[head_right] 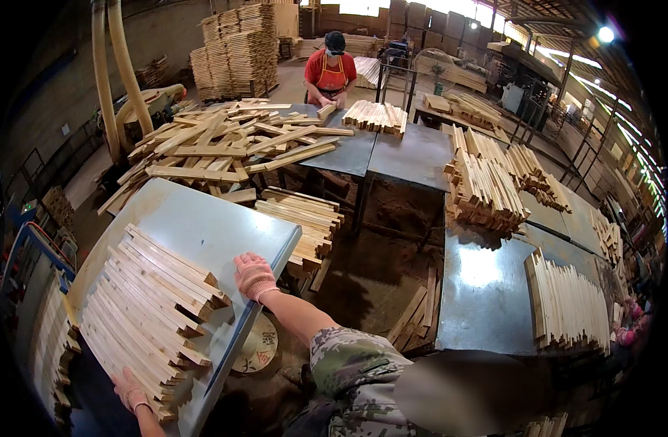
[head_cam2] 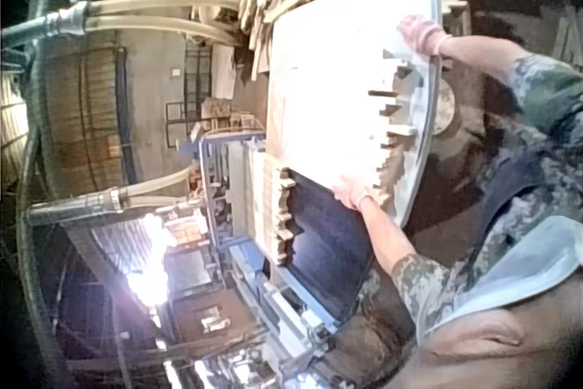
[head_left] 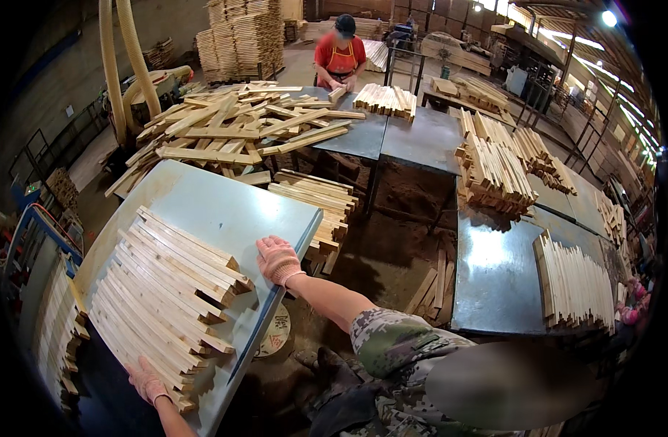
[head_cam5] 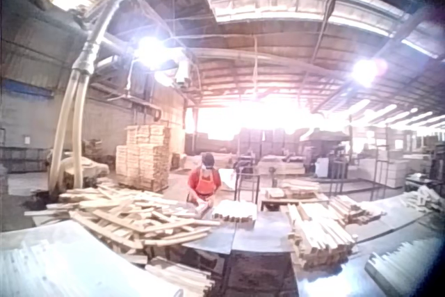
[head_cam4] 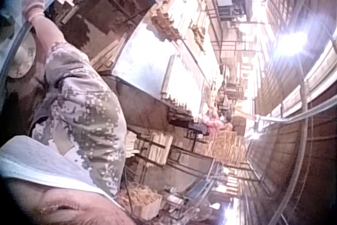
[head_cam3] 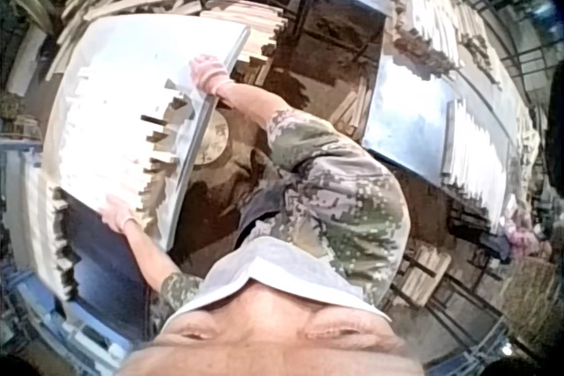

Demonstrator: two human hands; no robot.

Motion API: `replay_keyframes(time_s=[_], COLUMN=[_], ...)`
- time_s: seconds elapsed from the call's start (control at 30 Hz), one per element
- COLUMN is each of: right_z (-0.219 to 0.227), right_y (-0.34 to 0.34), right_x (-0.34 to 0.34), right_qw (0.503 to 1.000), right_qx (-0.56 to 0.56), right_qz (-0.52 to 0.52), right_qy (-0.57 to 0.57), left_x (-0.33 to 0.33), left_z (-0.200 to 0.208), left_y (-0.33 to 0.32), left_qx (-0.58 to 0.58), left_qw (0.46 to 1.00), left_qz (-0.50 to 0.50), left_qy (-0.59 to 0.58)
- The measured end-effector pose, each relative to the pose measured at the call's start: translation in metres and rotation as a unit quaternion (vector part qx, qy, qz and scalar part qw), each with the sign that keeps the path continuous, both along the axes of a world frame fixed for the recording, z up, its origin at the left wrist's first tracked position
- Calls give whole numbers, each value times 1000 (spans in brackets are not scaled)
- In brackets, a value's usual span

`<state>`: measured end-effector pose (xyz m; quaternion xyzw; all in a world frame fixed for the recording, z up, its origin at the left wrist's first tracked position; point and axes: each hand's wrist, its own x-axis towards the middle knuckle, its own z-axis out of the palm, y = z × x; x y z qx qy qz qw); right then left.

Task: The person repeatedly picks up stacks of light-colored wooden planks from a metal table and places them onto a moving conveyor belt. The person aligns the planks on the belt and continues the cycle of picking, placing, and aligning throughout the clip.

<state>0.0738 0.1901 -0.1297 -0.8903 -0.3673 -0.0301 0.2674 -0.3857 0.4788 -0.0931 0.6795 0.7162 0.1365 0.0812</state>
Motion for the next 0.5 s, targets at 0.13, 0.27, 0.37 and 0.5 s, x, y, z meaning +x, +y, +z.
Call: replay_keyframes(time_s=[0.13,0.27,0.37,0.5], right_z=[2,-3,-4,-7], right_y=[2,2,0,0], right_x=[-2,1,3,1], right_qw=[1000,1000,1000,999], right_qx=[-2,-3,-12,14], right_qz=[10,4,0,-2], right_qy=[5,6,4,-38], left_x=[-12,-11,-6,-8], left_z=[-10,-15,-13,-10], left_y=[8,10,9,10], left_qx=[13,24,21,18], left_qw=[1000,1000,1000,999], left_qz=[-2,-3,-1,6], left_qy=[0,15,16,26])
